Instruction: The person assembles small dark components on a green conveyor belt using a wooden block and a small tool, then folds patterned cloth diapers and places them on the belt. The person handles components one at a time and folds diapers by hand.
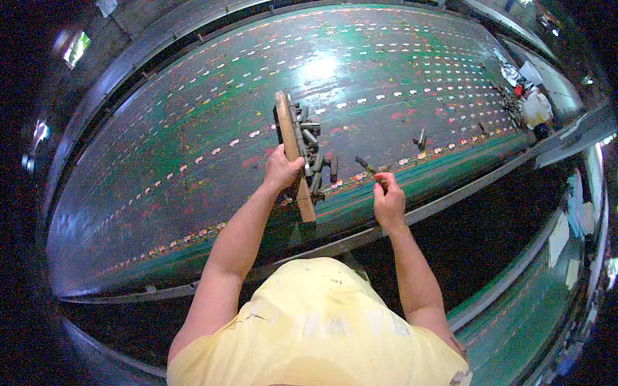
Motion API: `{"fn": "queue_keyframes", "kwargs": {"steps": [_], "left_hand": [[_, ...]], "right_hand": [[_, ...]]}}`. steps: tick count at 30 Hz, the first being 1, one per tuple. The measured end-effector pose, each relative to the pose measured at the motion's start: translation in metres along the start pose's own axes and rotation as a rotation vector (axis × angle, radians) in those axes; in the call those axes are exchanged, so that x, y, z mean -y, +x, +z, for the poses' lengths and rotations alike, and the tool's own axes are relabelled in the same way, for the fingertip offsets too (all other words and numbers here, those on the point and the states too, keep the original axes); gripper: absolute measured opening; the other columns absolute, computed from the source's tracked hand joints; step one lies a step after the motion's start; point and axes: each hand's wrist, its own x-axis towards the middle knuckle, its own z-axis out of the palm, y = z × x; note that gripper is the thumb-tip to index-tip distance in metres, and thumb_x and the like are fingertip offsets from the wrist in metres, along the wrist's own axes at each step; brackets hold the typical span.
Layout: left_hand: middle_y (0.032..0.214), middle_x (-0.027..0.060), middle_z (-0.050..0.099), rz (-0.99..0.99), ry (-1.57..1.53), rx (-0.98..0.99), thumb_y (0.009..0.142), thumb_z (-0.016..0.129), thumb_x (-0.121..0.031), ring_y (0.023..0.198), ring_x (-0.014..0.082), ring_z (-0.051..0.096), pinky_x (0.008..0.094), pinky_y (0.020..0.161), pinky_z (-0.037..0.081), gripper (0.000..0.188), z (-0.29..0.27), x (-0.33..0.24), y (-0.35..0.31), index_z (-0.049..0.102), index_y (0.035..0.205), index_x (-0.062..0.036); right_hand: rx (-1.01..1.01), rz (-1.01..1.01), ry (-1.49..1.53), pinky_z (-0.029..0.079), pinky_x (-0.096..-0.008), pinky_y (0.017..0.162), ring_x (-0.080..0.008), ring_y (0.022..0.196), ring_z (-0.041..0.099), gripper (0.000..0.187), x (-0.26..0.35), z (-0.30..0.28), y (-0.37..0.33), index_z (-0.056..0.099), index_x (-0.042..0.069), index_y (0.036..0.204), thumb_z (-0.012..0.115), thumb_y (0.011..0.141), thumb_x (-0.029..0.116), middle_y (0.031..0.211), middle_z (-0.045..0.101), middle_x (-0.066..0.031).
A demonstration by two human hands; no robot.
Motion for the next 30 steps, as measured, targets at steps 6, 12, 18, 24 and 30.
{"fn": "queue_keyframes", "kwargs": {"steps": [6,12,18,24,30], "left_hand": [[0.095,0.0102,0.075,-0.413,-0.969,0.222,0.085,0.072,-0.007,0.090,0.0232,0.078,0.0378,0.075,0.065,0.040,-0.027,-0.004,0.000,0.061,0.123,-0.0004],[0.124,0.0192,0.077,-0.104,-0.949,0.325,0.084,0.075,-0.011,0.094,0.0242,0.079,0.0375,0.075,0.067,0.067,-0.129,-0.007,-0.070,0.056,0.147,-0.0016],[0.121,0.0130,0.078,-0.086,-0.121,0.149,0.089,0.089,-0.023,0.099,0.0206,0.076,0.0365,0.088,0.062,0.075,-0.177,-0.019,-0.129,0.060,0.154,-0.0014],[0.118,0.0236,0.078,0.046,0.222,0.297,0.079,0.081,-0.015,0.110,0.0405,0.078,0.0475,0.099,0.061,0.053,-0.186,-0.008,-0.189,0.068,0.129,-0.0045],[0.118,0.0149,0.075,0.309,0.291,0.333,0.080,0.087,-0.023,0.111,0.0404,0.075,0.0508,0.094,0.062,0.056,-0.145,0.031,-0.226,0.072,0.133,-0.0101]], "right_hand": [[0.025,-0.282,-0.672,0.051,-0.0530,0.104,-0.0364,0.127,0.064,0.040,-0.013,-0.025,0.037,0.071,0.012,0.133,0.076,0.094,0.012,0.130,0.070,-0.0121],[0.280,-0.725,-0.332,0.049,-0.0503,0.108,-0.0345,0.133,0.060,0.040,0.007,0.025,0.040,0.074,0.014,0.130,0.077,0.091,0.009,0.132,0.068,-0.0096],[0.314,-1.113,-0.573,0.042,-0.0471,0.117,-0.0286,0.133,0.060,0.029,0.034,0.077,0.058,0.076,0.020,0.123,0.072,0.095,0.017,0.124,0.071,-0.0043],[0.344,-1.065,-0.598,0.045,-0.0484,0.115,-0.0285,0.115,0.067,0.012,0.038,0.079,0.077,0.075,0.017,0.103,0.070,0.092,0.018,0.107,0.071,-0.0053],[0.257,-0.699,-0.411,0.058,-0.0493,0.096,-0.0373,0.112,0.072,0.029,0.039,0.035,0.056,0.077,0.009,0.118,0.081,0.090,0.008,0.105,0.076,-0.0114]]}}
